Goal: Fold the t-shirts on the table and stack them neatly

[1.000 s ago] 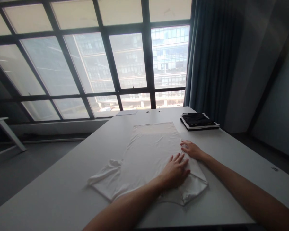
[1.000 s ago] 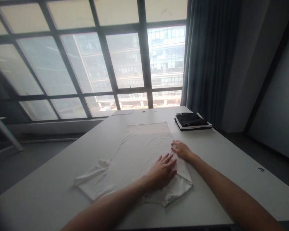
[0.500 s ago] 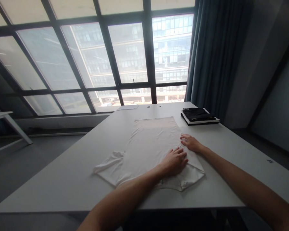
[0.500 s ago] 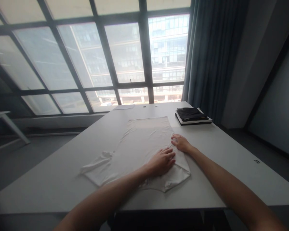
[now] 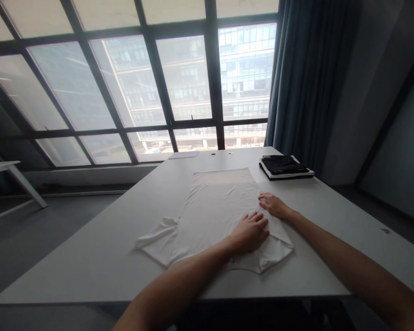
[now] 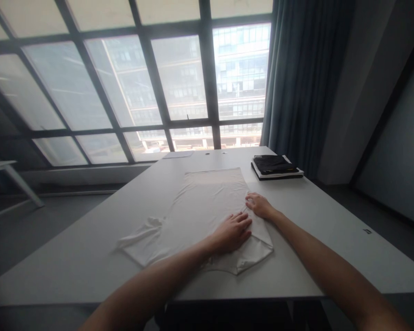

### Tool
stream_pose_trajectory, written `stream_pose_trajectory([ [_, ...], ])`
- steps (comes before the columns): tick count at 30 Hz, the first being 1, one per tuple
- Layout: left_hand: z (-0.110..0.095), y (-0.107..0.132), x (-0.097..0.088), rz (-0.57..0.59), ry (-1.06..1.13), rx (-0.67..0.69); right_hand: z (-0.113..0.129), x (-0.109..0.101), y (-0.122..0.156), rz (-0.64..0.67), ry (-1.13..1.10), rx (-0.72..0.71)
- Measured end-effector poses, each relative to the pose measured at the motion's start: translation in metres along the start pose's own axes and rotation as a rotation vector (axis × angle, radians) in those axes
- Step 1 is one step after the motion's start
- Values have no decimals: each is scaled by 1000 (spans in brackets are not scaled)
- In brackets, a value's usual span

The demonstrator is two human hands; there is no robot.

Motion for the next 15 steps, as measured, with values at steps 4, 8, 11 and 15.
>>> stream_pose_trajectory([
  [4, 1, 0, 3, 8, -10, 6, -1, 0, -1, 0, 6, 1],
  [8, 1, 1, 3, 10, -9, 16, 0, -1, -1, 4, 10, 3],
  [11, 1, 1, 2, 6, 1, 14, 1, -1, 0, 6, 12, 4],
  [15, 4, -1, 2, -5, 47, -11, 0, -1, 0, 9, 13, 7],
])
Point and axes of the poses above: each hand's wrist, its own y-axis away from the middle knuckle, its own x-axis out of the palm, z = x × y, the point moved 6 cm from there along -y, towards the middle knuckle, and after that the axes turned 10 degrees about -z, right-handed, at the moved point
